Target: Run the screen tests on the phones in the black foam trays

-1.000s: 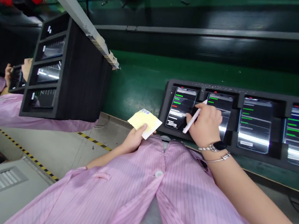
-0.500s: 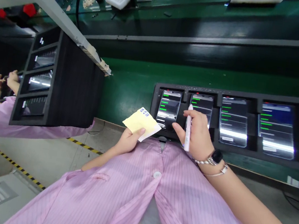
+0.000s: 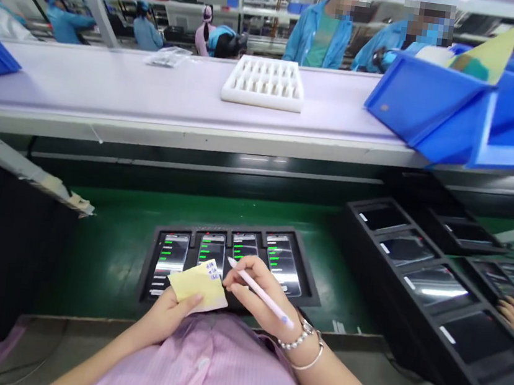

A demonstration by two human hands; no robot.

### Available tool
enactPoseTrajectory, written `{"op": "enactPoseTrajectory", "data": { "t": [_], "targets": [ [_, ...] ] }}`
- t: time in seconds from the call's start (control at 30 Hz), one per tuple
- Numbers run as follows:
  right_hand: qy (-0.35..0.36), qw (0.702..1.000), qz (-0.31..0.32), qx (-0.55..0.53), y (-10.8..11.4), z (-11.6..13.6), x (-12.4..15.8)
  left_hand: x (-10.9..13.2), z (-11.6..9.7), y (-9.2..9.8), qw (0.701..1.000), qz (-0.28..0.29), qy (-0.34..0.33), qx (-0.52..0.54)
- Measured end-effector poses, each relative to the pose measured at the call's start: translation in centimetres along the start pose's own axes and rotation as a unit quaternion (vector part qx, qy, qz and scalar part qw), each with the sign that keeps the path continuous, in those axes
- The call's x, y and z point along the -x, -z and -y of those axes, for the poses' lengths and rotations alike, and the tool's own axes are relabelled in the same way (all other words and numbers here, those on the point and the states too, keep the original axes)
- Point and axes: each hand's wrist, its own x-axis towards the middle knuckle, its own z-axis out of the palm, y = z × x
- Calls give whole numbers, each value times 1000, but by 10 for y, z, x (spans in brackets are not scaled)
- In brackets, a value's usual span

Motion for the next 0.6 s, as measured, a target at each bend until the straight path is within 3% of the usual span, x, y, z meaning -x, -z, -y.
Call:
{"op": "enactPoseTrajectory", "data": {
  "t": [0.1,0.2,0.27,0.37,0.47,0.5,0.6],
  "targets": [
    [6,997,14,76,21,13,-2,-13,-10,-20,1000,-10,-17,3],
    [-14,998,51,19,27,16,-13,-23,-17,-32,999,-33,-35,-21],
    [8,999,31,-4,38,22,-29,-28,-17,-38,996,-61,-46,-45],
    [124,981,-125,82,79,50,-73,-32,-8,-43,991,-101,-73,-45],
    [216,908,-307,188,147,93,-132,-30,9,-47,987,-134,-82,-28],
    [212,889,-336,230,171,106,-152,-28,15,-49,986,-143,-75,-29],
    [189,870,-367,270,228,129,-200,-19,32,-50,984,-170,-45,-24]
  ]
}}
